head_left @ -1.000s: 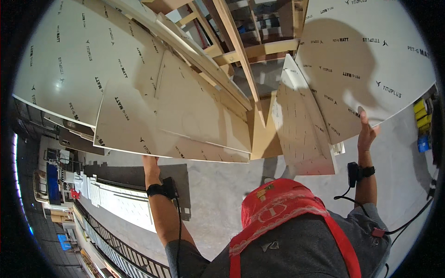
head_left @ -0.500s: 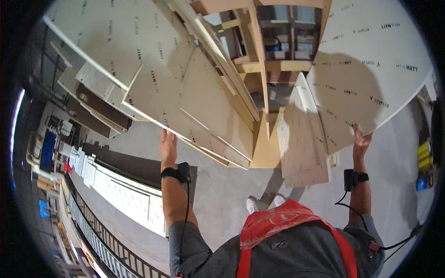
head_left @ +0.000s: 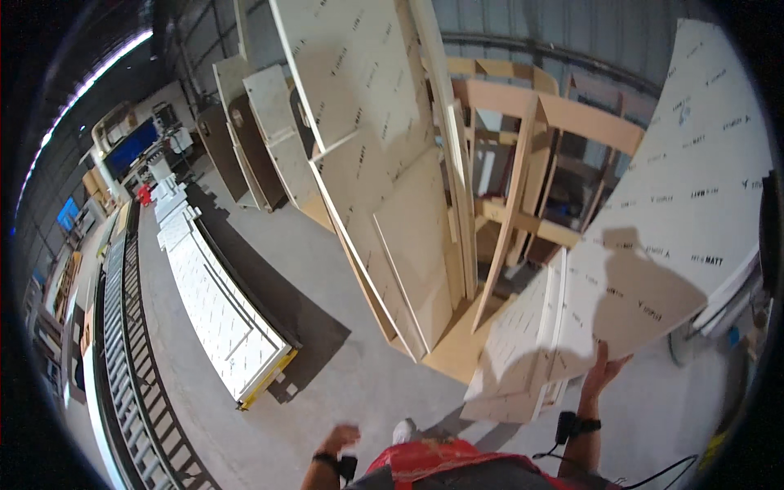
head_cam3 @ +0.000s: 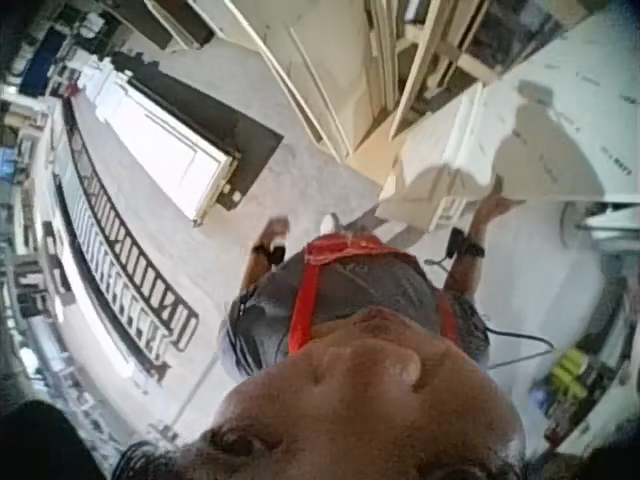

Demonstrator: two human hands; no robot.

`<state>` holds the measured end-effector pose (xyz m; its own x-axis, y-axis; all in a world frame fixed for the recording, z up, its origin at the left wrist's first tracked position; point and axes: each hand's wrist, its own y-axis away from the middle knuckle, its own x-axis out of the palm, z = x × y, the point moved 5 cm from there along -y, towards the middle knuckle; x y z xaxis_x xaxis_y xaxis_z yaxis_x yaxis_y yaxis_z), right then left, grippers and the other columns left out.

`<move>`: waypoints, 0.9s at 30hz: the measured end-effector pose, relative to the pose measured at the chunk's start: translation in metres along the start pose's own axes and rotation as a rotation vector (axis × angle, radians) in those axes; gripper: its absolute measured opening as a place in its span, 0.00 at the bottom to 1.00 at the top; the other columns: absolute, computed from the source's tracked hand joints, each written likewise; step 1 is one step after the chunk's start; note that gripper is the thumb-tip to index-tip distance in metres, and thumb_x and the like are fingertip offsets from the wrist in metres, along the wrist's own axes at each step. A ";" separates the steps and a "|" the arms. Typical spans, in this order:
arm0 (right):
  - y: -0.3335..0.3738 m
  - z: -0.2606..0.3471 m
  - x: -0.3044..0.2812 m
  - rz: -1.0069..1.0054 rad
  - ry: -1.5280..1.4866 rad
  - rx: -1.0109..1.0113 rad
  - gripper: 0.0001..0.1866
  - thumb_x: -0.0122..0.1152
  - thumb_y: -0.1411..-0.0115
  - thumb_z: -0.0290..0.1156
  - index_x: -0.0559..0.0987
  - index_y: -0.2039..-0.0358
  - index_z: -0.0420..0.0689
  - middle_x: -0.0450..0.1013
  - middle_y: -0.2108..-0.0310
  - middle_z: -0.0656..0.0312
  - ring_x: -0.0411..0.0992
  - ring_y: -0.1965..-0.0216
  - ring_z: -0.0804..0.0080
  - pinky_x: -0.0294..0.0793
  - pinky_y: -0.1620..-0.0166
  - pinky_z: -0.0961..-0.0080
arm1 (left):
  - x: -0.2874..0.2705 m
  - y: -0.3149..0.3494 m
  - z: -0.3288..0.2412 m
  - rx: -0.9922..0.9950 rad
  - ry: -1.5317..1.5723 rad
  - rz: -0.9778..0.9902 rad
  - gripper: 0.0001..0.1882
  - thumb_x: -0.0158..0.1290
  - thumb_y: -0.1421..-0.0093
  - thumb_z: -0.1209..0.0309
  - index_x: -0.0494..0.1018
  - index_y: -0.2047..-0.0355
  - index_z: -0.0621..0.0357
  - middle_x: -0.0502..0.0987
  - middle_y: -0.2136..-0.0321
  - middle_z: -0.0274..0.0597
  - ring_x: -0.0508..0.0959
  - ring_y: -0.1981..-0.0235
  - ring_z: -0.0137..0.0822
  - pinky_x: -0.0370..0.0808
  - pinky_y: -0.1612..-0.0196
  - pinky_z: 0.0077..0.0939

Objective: Organize, inspect, and prepare laminate furniture panels in a workshop environment.

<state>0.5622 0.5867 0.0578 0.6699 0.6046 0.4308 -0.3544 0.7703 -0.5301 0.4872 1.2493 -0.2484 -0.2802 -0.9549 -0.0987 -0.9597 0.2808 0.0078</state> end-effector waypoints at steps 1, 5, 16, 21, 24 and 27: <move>-0.001 -0.007 -0.005 0.064 0.140 -0.034 0.37 0.57 0.43 0.25 0.47 0.39 0.36 0.55 0.43 0.53 0.56 0.44 0.66 0.55 0.41 0.69 | 0.015 0.044 0.052 -0.801 0.338 -0.121 0.11 0.53 0.44 0.62 0.74 0.66 0.55 0.78 0.65 0.41 0.77 0.61 0.36 0.74 0.59 0.32; 0.004 0.002 0.011 0.054 0.138 -0.058 0.38 0.57 0.43 0.27 0.48 0.39 0.36 0.55 0.43 0.52 0.54 0.43 0.63 0.52 0.40 0.66 | 0.081 0.121 0.024 -0.871 0.441 -0.465 0.17 0.51 0.42 0.57 0.72 0.61 0.57 0.78 0.66 0.42 0.77 0.65 0.35 0.74 0.63 0.30; -0.006 0.024 0.002 -0.061 0.462 0.032 0.35 0.60 0.44 0.30 0.53 0.42 0.35 0.63 0.49 0.47 0.64 0.52 0.59 0.68 0.48 0.63 | 0.068 0.088 -0.026 -0.646 0.122 -0.388 0.19 0.45 0.37 0.56 0.69 0.55 0.58 0.76 0.60 0.42 0.77 0.61 0.35 0.75 0.60 0.31; -0.012 0.003 0.012 0.048 0.497 0.079 0.30 0.62 0.46 0.35 0.63 0.48 0.32 0.70 0.57 0.47 0.71 0.62 0.58 0.75 0.58 0.66 | 0.018 0.112 0.011 -0.137 -0.303 -0.060 0.19 0.50 0.41 0.65 0.67 0.51 0.60 0.76 0.58 0.42 0.77 0.60 0.36 0.75 0.59 0.31; -0.009 -0.004 0.020 0.111 0.494 -0.136 0.26 0.61 0.46 0.35 0.67 0.52 0.32 0.71 0.60 0.48 0.72 0.66 0.58 0.77 0.61 0.64 | -0.041 0.139 0.027 -0.474 0.030 -0.317 0.18 0.48 0.42 0.70 0.68 0.51 0.57 0.77 0.62 0.39 0.78 0.64 0.33 0.75 0.64 0.27; 0.010 -0.004 0.040 0.026 0.542 0.044 0.23 0.62 0.46 0.36 0.70 0.54 0.34 0.72 0.60 0.47 0.73 0.66 0.57 0.77 0.63 0.64 | -0.095 0.174 0.029 -0.553 0.259 -0.675 0.14 0.48 0.40 0.66 0.70 0.56 0.57 0.77 0.66 0.36 0.77 0.68 0.29 0.73 0.67 0.23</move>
<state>0.5882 0.6173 0.0665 0.8971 0.4410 -0.0266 -0.3940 0.7714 -0.4996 0.3472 1.3921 -0.2665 0.4134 -0.9101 -0.0295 -0.7754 -0.3689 0.5126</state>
